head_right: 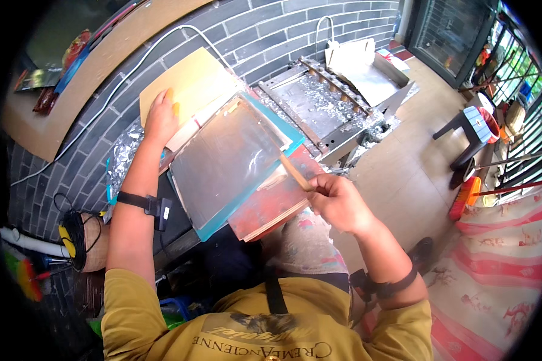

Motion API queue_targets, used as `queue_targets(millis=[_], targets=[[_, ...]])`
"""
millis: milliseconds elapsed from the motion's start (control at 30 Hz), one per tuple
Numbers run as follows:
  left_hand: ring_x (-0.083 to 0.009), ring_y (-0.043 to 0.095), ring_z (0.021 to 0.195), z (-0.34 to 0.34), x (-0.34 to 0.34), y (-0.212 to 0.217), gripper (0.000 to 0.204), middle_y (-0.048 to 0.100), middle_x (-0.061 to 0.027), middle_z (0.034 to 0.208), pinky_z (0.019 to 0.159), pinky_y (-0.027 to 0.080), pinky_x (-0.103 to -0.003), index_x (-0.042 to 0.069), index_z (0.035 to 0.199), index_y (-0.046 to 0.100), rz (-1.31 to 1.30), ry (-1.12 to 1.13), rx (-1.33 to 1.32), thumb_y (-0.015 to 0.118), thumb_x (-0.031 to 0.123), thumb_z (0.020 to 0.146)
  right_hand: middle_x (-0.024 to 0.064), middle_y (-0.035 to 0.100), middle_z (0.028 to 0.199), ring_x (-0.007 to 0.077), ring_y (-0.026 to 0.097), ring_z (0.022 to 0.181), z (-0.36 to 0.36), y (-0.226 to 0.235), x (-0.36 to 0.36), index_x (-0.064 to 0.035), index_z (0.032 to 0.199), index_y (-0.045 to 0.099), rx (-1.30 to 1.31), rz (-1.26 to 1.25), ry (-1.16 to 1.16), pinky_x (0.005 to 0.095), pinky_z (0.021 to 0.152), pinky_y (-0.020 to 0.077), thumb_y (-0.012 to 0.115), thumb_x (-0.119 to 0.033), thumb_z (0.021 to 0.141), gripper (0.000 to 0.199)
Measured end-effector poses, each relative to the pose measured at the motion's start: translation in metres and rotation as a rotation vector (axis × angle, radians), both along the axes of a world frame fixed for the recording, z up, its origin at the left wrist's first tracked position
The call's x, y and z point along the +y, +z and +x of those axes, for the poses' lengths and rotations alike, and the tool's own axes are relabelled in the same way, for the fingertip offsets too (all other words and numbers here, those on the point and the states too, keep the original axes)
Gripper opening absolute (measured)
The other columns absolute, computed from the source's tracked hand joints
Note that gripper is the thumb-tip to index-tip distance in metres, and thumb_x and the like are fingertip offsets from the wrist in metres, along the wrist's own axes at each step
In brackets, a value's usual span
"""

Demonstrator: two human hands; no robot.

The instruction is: The person peels a sheet of aluminum foil from a flat board using a wooden stick to lift the edge and their fingers to pull it away. They then place the peeled foil into a blue tray and repeat the process with another sheet.

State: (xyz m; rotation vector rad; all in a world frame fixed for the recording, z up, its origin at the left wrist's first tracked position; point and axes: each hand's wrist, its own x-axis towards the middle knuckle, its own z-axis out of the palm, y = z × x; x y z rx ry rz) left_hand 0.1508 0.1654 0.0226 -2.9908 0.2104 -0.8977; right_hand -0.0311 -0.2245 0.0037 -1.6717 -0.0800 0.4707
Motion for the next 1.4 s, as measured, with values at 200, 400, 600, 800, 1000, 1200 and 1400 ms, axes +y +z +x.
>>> queue_targets(millis=[200,400,600,800,1000,1200,1400], targets=[[-0.0299,0.053,0.115,0.004,0.017,-0.01,0.032,0.056,-0.0159,0.124,0.099,0.041,-0.035,0.002,0.117,0.058,0.084,0.02,-0.063,0.04,0.01,0.092,-0.0016,0.051,0.061,0.006,0.045,0.047,-0.001,-0.017,-0.005,0.0,0.095,0.059,-0.068,0.05,0.071,0.0216,0.044,0.0351,0.053,-0.006,0.088,0.011],[-0.0303,0.063,0.094,-0.014,-0.01,0.022,0.025,0.066,-0.0136,0.101,0.083,0.049,-0.038,0.009,0.108,0.065,-0.078,0.084,0.001,0.056,0.014,0.086,-0.0026,0.052,0.063,0.0049,0.046,0.052,-0.004,-0.02,-0.008,0.0,0.095,0.06,-0.088,0.021,0.074,0.0226,0.047,0.0366,0.055,-0.007,0.088,0.011],[-0.033,0.063,0.095,-0.042,-0.025,0.033,0.03,0.065,-0.0198,0.102,0.083,0.048,-0.037,0.007,0.115,0.063,-0.261,0.011,-0.059,0.047,0.009,0.089,-0.0026,0.052,0.064,0.0049,0.046,0.052,-0.005,-0.017,-0.006,-0.0008,0.097,0.06,-0.099,0.034,0.093,0.0224,0.047,0.0372,0.054,-0.006,0.088,0.012],[-0.0331,0.053,0.115,-0.122,-0.069,0.0,0.034,0.056,-0.0224,0.121,0.1,0.04,-0.035,-0.006,0.119,0.055,-0.456,-0.094,0.076,0.043,0.007,0.091,-0.0016,0.052,0.064,0.006,0.047,0.057,-0.008,-0.015,-0.004,0.0009,0.088,0.062,-0.034,0.106,0.074,0.0244,0.052,0.0401,0.052,-0.003,0.086,0.011],[-0.035,0.051,0.117,-0.19,-0.106,-0.037,0.033,0.052,-0.0197,0.128,0.103,0.038,-0.04,-0.008,0.114,0.056,-0.409,-0.181,0.122,0.049,-0.001,0.082,-0.0017,0.05,0.059,0.0049,0.042,0.044,-0.01,-0.013,-0.004,0.0007,0.093,0.059,-0.017,0.1,0.068,0.0207,0.041,0.0325,0.052,-0.005,0.088,0.01],[-0.0347,0.049,0.12,-0.204,-0.109,-0.061,0.038,0.049,-0.0193,0.132,0.107,0.033,-0.043,-0.008,0.113,0.057,-0.35,-0.169,0.217,0.048,-0.005,0.076,-0.0024,0.049,0.059,0.0042,0.042,0.045,-0.012,-0.007,-0.003,-0.0001,0.089,0.058,-0.027,0.051,0.04,0.0205,0.04,0.0319,0.052,-0.005,0.087,0.008],[-0.0338,0.045,0.124,-0.201,-0.112,-0.065,0.045,0.049,-0.0201,0.131,0.109,0.031,-0.043,-0.007,0.118,0.054,-0.355,-0.195,0.243,0.047,-0.006,0.073,-0.0029,0.049,0.059,0.0039,0.042,0.045,-0.013,-0.005,-0.002,-0.0013,0.087,0.057,-0.005,0.056,0.027,0.0204,0.04,0.0322,0.052,-0.006,0.087,0.007]])
